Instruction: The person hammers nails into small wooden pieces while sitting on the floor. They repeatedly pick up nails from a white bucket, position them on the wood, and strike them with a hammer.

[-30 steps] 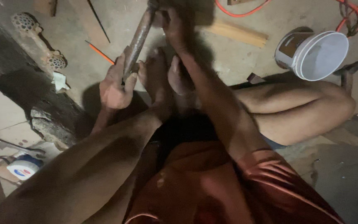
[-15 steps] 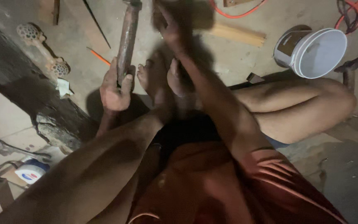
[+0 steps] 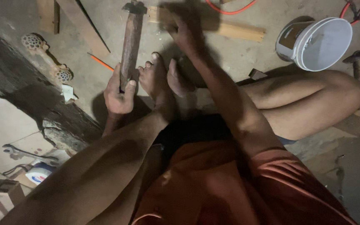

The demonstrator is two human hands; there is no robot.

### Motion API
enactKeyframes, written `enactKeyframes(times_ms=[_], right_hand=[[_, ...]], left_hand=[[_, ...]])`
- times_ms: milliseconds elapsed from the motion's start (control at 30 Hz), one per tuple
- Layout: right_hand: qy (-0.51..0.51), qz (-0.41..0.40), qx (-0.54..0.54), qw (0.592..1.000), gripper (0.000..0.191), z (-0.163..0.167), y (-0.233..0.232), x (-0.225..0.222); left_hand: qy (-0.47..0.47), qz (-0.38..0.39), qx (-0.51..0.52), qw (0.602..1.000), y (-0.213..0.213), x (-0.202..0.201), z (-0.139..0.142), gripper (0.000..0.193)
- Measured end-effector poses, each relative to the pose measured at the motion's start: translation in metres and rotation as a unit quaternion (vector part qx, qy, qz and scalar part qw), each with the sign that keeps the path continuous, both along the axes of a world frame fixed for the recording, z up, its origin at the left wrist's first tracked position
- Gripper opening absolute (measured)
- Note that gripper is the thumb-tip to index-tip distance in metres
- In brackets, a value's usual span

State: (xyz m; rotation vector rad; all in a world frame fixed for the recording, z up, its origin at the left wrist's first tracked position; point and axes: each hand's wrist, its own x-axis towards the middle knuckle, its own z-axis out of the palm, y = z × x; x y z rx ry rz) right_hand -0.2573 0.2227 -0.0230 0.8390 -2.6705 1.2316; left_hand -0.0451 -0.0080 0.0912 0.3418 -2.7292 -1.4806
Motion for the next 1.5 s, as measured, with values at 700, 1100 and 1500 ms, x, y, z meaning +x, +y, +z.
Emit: enactKeyframes(times_ms=[700,1100,1500], right_hand=[[0.044,-0.009,0.038,0.998,0.058,0.009,-0.003,-0.004],[0.010,0.001,0.058,0.998,0.061,0.014,0.000,-0.006],[-0.117,-0.016,0.084,0.989,0.036,0.026,-0.002,-0.003]], left_hand=[[-0.093,-0.024,0.024,0.995,-0.003,-0.011,0.016,0.062],[-0.074,-0.031,0.082,0.993,-0.005,-0.009,0.005,0.060],[-0.004,-0.034,-0.012,0.999,-0.004,-0.006,0.000,0.057]])
